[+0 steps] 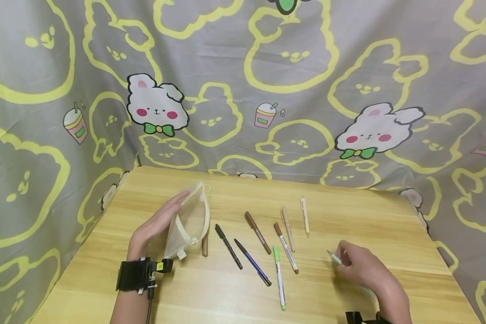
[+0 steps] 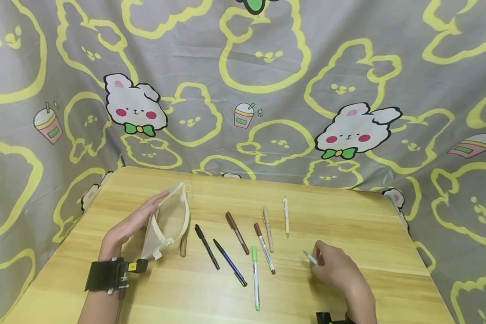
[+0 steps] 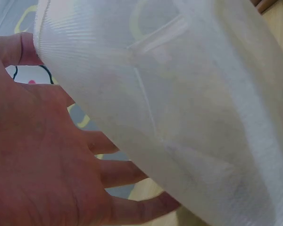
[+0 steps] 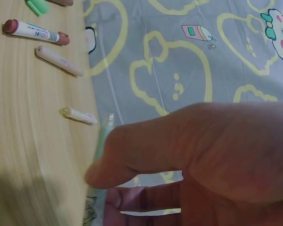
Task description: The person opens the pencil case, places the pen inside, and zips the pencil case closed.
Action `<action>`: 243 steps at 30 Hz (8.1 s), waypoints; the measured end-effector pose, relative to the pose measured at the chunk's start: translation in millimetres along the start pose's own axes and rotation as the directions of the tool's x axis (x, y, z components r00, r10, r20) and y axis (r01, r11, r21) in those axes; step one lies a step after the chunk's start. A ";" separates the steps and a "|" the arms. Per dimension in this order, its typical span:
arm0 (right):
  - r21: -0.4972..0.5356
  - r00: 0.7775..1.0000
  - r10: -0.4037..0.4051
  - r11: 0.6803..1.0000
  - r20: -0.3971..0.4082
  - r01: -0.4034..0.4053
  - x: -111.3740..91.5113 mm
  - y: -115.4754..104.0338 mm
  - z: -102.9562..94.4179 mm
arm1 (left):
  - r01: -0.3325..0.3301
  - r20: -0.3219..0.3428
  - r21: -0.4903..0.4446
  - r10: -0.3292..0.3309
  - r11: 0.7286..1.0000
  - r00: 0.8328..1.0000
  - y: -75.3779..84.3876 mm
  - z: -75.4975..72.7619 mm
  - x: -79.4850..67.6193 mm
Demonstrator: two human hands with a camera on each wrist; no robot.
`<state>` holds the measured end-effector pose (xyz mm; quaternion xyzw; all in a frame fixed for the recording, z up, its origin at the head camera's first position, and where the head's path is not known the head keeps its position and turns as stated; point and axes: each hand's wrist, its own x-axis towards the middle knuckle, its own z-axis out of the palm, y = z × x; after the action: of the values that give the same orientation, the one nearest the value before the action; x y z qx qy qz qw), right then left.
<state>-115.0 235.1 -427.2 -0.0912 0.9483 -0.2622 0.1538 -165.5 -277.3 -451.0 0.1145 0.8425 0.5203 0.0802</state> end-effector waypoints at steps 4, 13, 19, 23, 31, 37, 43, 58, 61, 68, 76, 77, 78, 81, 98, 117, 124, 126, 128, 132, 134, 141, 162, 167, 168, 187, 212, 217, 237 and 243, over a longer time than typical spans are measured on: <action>-0.010 0.999 -0.010 1.000 -0.037 0.010 0.8 -2.5 -0.1 | -0.009 0.004 -0.001 0.009 1.000 1.000 -1.0 -0.5 -2.6; 0.010 0.990 -0.045 0.999 -0.131 0.047 10.2 -18.5 9.8 | -0.003 0.021 -0.015 0.003 1.000 1.000 0.0 -0.5 -4.2; 0.005 0.958 -0.085 0.996 -0.273 0.090 19.7 -31.0 20.3 | -0.008 0.026 -0.015 0.009 1.000 1.000 2.1 -0.2 -0.4; 0.019 0.914 -0.120 0.990 -0.388 0.138 26.7 -38.9 31.5 | -0.011 0.030 -0.011 0.011 1.000 1.000 1.7 -0.2 -1.6; 0.276 0.884 -0.044 0.942 -0.465 0.192 47.1 -57.0 54.2 | 0.000 0.025 -0.012 0.000 1.000 1.000 0.1 1.6 -3.3; 0.438 0.923 0.008 0.882 -0.385 0.175 61.2 -79.7 70.6 | 0.028 0.030 0.005 -0.028 1.000 0.999 2.8 2.1 -6.1; 0.489 0.929 -0.033 0.843 -0.369 0.225 74.9 -112.7 77.5 | 0.016 0.037 0.001 -0.016 1.000 0.999 2.0 1.7 -4.3; 0.534 0.941 -0.177 0.786 -0.288 0.311 115.9 -199.6 105.2 | 0.011 0.049 0.031 -0.013 0.999 0.999 6.4 4.1 -8.3; 0.527 0.958 -0.159 0.808 -0.237 0.265 122.6 -210.6 111.8 | 0.015 0.056 0.037 -0.017 0.999 0.998 6.1 3.8 -7.7; 0.563 0.975 -0.123 0.800 -0.187 0.209 138.0 -227.1 122.8 | 0.030 0.065 0.035 -0.032 0.999 0.997 6.6 4.5 -7.1; 0.631 0.988 -0.111 0.761 -0.104 0.152 146.3 -242.7 131.5 | 0.041 0.077 0.021 -0.043 0.999 0.996 8.7 6.8 -4.7; 0.645 0.988 -0.123 0.749 -0.094 0.154 146.3 -244.2 132.1 | 0.042 0.078 0.020 -0.043 0.999 0.996 8.7 7.1 -4.5; 0.662 0.987 -0.135 0.733 -0.082 0.155 146.2 -245.1 132.9 | 0.045 0.079 0.018 -0.046 0.999 0.996 8.5 7.2 -4.4; 0.721 0.982 -0.177 0.673 -0.060 0.165 146.1 -245.7 135.0 | 0.054 0.074 0.010 -0.055 0.998 0.996 7.5 7.3 -4.4; 0.535 0.912 -0.258 0.745 -0.320 0.398 121.0 -184.3 92.4 | 0.024 0.064 0.037 -0.026 0.999 0.998 4.8 7.8 -6.7; 0.180 0.771 -0.137 0.933 -0.622 0.311 110.2 -90.9 46.0 | 0.044 0.074 0.044 -0.047 0.998 0.996 2.3 10.0 -7.7; 0.129 0.724 -0.100 0.959 -0.683 0.254 114.4 -62.0 41.7 | 0.040 0.071 0.044 -0.043 0.998 0.997 5.0 9.8 -7.6; 0.125 0.729 -0.074 0.969 -0.681 0.215 116.1 -54.8 41.6 | 0.042 0.071 0.043 -0.045 0.998 0.996 5.4 9.8 -7.7; 0.133 0.749 -0.041 0.976 -0.662 0.171 117.2 -48.9 41.9 | 0.042 0.072 0.042 -0.045 0.998 0.996 5.3 9.8 -7.5; 0.135 0.801 0.022 0.988 -0.598 0.073 119.9 -38.0 44.6 | 0.037 0.070 0.044 -0.040 0.998 0.997 4.9 8.9 -6.9; 0.125 0.819 0.048 0.992 -0.571 0.029 121.7 -32.9 46.6 | 0.034 0.067 0.045 -0.037 0.998 0.997 5.1 8.2 -6.3; 0.062 0.858 0.088 0.996 -0.507 -0.066 127.7 -21.7 54.3 | 0.041 0.064 0.043 -0.044 0.998 0.997 5.2 7.4 -5.3; 0.091 0.879 0.117 0.992 -0.463 -0.084 126.5 -19.7 54.4 | 0.115 0.108 -0.050 -0.109 0.992 0.988 7.9 4.6 -11.2; 0.107 0.873 0.112 0.992 -0.475 -0.069 123.4 -27.8 50.6 | 0.142 0.113 -0.066 -0.134 0.988 0.984 9.1 3.9 -11.1; 0.112 0.872 0.107 0.992 -0.479 -0.060 122.3 -30.1 49.6 | 0.143 0.113 -0.066 -0.135 0.988 0.984 9.4 3.8 -10.9; 0.192 0.905 0.037 0.980 -0.423 0.050 109.9 -79.6 61.0 | 0.128 0.106 -0.037 -0.124 0.991 0.987 8.0 4.1 -10.3; 0.101 0.889 -0.236 0.950 -0.391 0.296 114.3 -146.1 87.8 | 0.108 0.099 -0.040 -0.104 0.993 0.990 6.0 5.8 -8.1; 0.088 0.886 -0.283 0.938 -0.367 0.336 114.5 -161.9 89.1 | 0.106 0.096 -0.015 -0.105 0.994 0.990 8.4 6.6 -5.9; 0.250 0.944 -0.273 0.916 -0.183 0.313 136.2 -236.4 127.0 | 0.033 0.093 -0.002 -0.033 0.999 0.995 6.8 6.4 -8.0; 0.256 0.954 -0.247 0.924 -0.169 0.285 138.4 -247.8 129.4 | 0.068 0.108 -0.039 -0.063 0.997 0.992 7.3 4.9 -9.7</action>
<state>-177.7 -70.3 -436.2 -0.1790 0.8890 -0.4166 0.0644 -154.2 -272.6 -446.5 0.1125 0.8290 0.5285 0.1444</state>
